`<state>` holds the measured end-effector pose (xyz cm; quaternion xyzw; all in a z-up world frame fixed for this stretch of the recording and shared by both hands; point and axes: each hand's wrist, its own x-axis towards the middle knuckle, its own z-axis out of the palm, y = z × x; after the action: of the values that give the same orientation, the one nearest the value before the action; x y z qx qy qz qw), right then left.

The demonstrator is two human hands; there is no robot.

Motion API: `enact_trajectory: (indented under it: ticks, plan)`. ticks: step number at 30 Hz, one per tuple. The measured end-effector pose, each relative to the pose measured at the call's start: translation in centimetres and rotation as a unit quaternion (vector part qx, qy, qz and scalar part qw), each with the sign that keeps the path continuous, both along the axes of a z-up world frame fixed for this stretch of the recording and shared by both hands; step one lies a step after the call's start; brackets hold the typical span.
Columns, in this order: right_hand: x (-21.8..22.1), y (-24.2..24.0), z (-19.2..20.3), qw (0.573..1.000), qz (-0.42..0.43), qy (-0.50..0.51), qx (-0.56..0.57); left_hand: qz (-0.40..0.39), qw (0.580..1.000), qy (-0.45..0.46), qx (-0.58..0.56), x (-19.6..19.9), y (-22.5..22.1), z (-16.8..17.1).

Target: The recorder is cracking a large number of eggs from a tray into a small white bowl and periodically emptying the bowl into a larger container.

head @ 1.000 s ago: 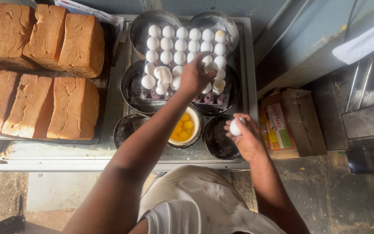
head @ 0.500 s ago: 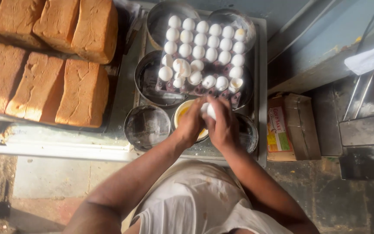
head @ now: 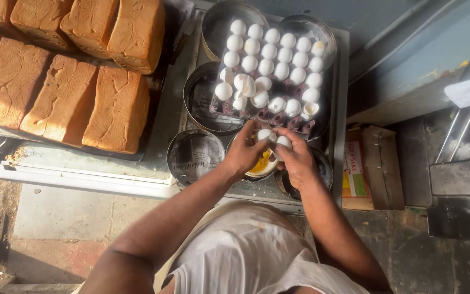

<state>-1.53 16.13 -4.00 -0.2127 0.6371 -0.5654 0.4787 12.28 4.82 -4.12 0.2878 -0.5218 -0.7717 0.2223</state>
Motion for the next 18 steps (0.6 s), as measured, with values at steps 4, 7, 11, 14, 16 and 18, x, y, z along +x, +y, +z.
enact_trajectory:
  ticks: [4,7,11,14,16,18]
  plan:
    - [0.0,-0.1,0.7,0.998,-0.010,0.061,0.007,-0.043,0.987,-0.063,-0.144,1.0,-0.7,1.6]
    - [0.7,-0.4,1.8,0.987,-0.037,0.146,0.052,-0.037,0.975,-0.085,-0.200,0.9,-0.9,0.9]
    - [0.8,0.0,0.8,0.942,-0.021,0.333,0.038,-0.023,0.949,-0.084,-0.303,1.3,-0.5,0.4]
    - [1.7,0.4,1.5,0.874,0.007,0.486,-0.004,-0.003,0.921,-0.037,-0.387,1.4,-0.1,-0.4]
    - [2.4,0.4,2.7,0.849,0.019,0.529,0.001,0.004,0.902,-0.031,-0.431,1.6,0.1,0.2]
    - [2.8,0.3,3.7,0.846,0.032,0.532,-0.005,-0.051,0.955,-0.083,-0.279,2.0,0.2,2.0]
